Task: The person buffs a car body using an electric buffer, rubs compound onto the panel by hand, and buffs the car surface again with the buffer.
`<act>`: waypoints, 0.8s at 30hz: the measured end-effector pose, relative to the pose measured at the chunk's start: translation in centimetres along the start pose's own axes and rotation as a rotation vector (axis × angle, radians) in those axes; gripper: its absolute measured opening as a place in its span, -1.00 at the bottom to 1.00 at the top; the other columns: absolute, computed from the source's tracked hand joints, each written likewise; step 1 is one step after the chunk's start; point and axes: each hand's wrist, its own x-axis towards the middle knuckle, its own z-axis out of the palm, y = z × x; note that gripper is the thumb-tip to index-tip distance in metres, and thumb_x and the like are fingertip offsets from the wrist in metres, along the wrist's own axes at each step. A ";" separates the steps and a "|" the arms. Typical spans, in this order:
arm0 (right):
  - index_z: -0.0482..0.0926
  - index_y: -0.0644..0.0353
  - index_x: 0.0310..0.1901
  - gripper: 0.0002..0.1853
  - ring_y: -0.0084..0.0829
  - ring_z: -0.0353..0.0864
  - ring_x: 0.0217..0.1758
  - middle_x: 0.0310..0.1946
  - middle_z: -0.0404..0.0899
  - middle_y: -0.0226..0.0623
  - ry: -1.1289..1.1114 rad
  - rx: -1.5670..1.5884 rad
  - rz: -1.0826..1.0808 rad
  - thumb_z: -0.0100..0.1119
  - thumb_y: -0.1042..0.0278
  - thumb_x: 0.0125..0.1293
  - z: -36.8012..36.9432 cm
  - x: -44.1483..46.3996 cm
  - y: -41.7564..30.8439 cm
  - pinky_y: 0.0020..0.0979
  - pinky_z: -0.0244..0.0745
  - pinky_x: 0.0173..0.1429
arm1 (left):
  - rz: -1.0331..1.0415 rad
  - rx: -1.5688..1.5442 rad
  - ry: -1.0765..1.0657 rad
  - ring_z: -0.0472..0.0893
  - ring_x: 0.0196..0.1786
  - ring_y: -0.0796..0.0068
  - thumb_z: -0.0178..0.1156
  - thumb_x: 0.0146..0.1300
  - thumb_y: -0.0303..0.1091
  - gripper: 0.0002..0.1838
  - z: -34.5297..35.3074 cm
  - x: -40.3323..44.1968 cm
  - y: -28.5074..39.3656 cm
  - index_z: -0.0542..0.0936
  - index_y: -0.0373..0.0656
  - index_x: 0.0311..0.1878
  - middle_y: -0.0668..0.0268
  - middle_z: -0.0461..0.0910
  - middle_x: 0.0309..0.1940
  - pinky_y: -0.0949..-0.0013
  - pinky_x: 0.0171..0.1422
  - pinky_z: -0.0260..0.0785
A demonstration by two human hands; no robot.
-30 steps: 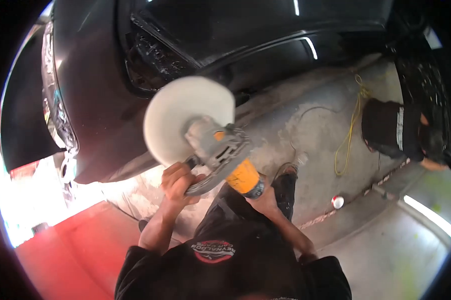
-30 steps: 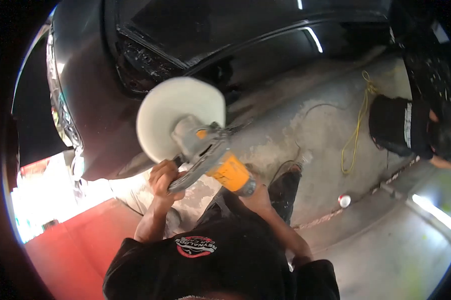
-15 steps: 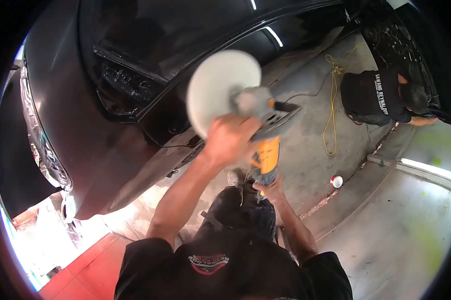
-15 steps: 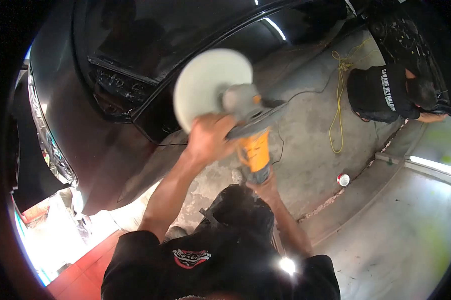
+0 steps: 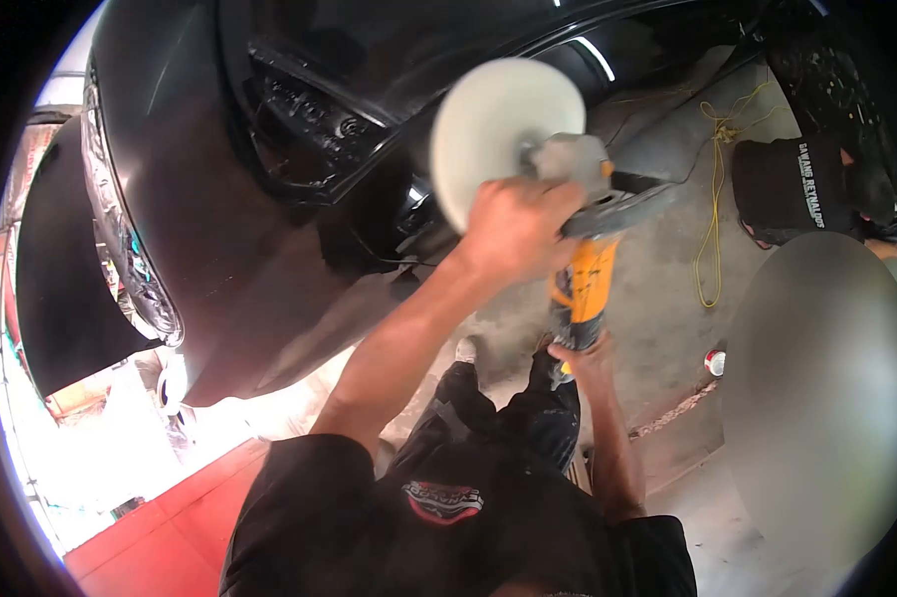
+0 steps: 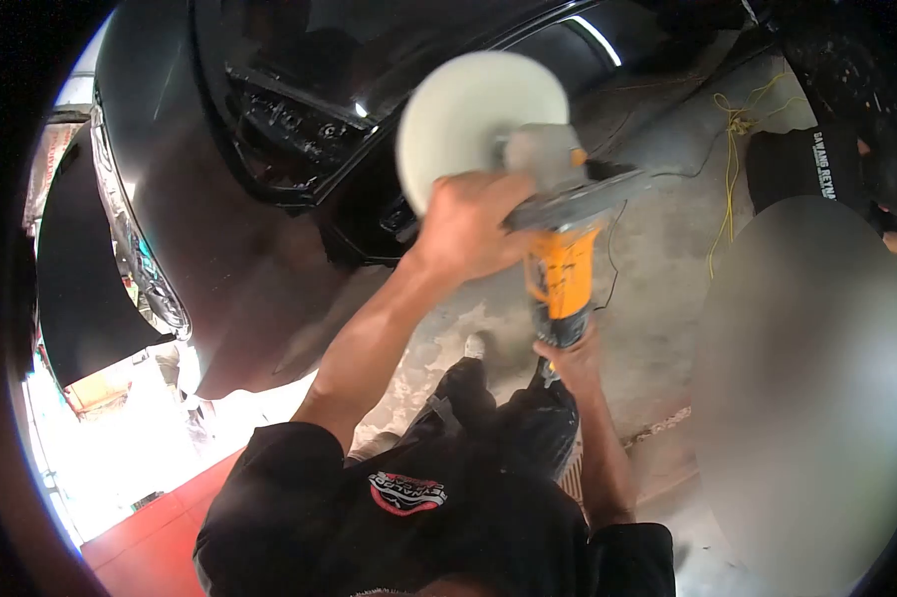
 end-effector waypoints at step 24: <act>0.37 0.25 0.23 -0.21 -0.27 0.58 0.19 0.06 0.58 -0.17 -0.148 0.197 -0.121 0.60 0.43 -0.06 24.5 -12.3 19.6 -0.28 0.44 0.30 | 0.062 0.035 -0.285 0.38 -0.68 0.23 0.45 -0.08 -0.51 -0.71 -8.0 -29.2 -5.1 0.44 -0.17 -0.59 0.28 0.38 -0.70 0.22 -0.55 0.21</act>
